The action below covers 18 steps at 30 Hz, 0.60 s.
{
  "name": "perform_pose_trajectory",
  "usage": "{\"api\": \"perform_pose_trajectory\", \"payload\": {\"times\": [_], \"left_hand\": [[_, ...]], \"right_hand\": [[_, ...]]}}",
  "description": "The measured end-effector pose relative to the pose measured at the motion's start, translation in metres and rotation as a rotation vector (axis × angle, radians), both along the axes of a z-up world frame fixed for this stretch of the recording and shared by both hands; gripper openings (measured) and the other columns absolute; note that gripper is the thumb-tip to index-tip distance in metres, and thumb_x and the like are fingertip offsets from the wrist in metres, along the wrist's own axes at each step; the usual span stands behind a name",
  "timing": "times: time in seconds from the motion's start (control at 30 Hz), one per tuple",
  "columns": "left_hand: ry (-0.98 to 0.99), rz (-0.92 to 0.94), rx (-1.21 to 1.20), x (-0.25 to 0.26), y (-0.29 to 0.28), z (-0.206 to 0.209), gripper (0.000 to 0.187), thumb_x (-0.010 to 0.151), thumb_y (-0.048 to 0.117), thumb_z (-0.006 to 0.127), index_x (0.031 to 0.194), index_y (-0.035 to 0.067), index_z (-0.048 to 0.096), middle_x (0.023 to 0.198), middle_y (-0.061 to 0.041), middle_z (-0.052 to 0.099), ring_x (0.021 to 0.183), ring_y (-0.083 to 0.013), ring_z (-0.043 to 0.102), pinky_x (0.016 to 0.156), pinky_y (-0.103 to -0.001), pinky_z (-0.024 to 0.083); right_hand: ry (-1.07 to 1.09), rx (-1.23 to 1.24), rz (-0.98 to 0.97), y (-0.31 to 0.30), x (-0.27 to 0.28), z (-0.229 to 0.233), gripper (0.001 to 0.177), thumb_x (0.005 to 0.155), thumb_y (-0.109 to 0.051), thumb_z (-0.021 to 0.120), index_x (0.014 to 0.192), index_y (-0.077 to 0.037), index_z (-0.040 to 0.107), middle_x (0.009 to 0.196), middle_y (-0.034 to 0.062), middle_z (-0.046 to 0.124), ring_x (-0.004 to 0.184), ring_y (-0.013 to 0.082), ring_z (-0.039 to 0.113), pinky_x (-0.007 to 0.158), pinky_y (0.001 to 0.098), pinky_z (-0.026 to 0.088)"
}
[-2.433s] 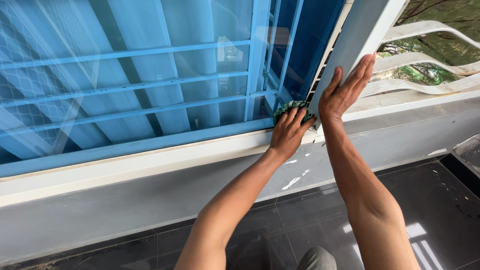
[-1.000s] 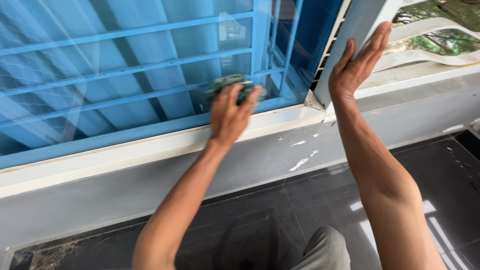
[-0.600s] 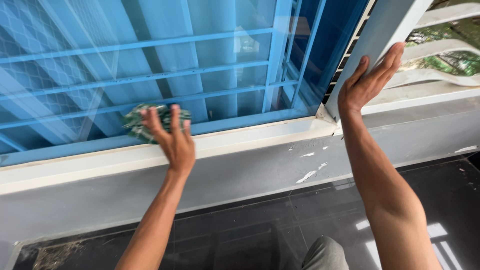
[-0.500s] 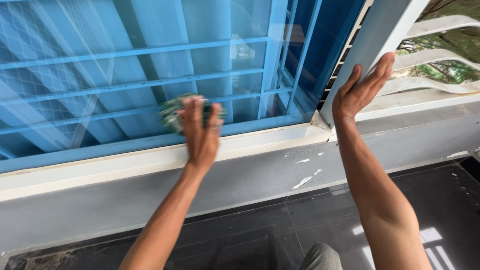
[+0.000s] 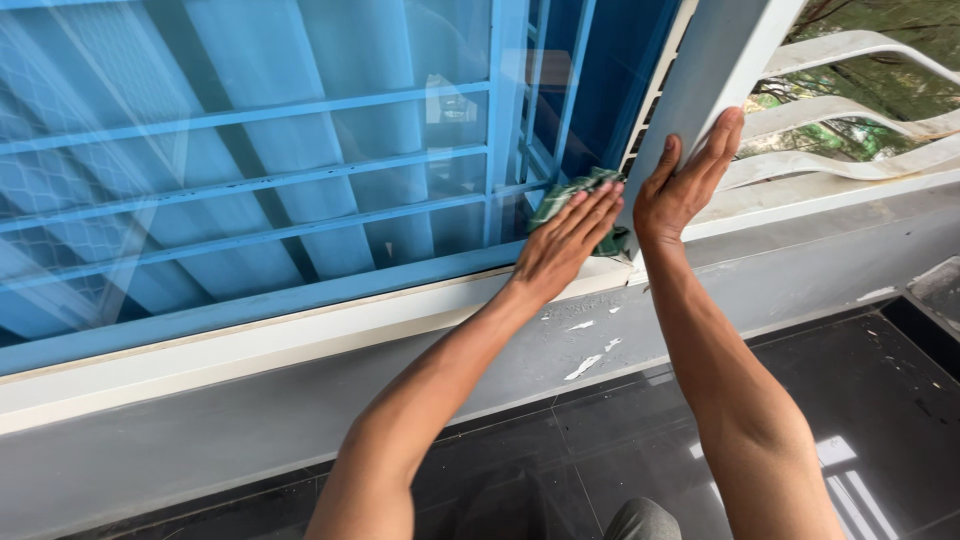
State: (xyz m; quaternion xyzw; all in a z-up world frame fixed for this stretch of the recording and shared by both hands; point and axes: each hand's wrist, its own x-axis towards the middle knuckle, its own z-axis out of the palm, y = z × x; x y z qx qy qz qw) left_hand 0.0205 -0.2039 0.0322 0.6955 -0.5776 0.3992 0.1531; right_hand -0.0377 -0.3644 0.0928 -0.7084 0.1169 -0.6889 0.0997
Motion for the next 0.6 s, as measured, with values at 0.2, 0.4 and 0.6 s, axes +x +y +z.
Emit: {"api": "perform_pose_trajectory", "payload": {"times": [0.2,0.4,0.6], "left_hand": [[0.041,0.194,-0.162,0.032,0.153,0.010,0.090,0.091,-0.013,0.056,0.166,0.015,0.016,0.174,-0.007,0.018,0.162,-0.0211,0.016,0.136,-0.045,0.017],[0.048,0.667,-0.609,0.059,0.329,0.012,0.081,0.113,0.058,0.043,0.168,0.014,0.003,0.175,-0.013,0.006,0.164,-0.0311,0.003,0.132,-0.060,-0.002],[0.150,0.591,-0.828,0.062,0.310,0.014,0.078,0.116,0.056,0.035,0.170,0.014,-0.003,0.175,-0.014,-0.002,0.162,-0.0303,-0.005,0.133,-0.053,-0.007]], "right_hand": [[0.031,0.025,-0.034,-0.008,0.006,-0.003,0.055,0.125,-0.035,0.039,0.169,-0.017,0.012,0.170,0.0200,0.023,0.161,0.0394,0.029,0.134,0.0517,0.036],[0.021,0.044,-0.093,-0.011,0.012,-0.007,0.054,0.124,-0.038,0.037,0.169,-0.020,0.011,0.171,0.0185,0.024,0.160,0.0391,0.030,0.134,0.0525,0.036],[-0.008,0.056,-0.048,0.001,0.006,-0.002,0.053,0.124,-0.035,0.038,0.168,-0.018,0.014,0.170,0.0193,0.026,0.161,0.0402,0.032,0.135,0.0531,0.037]]}}
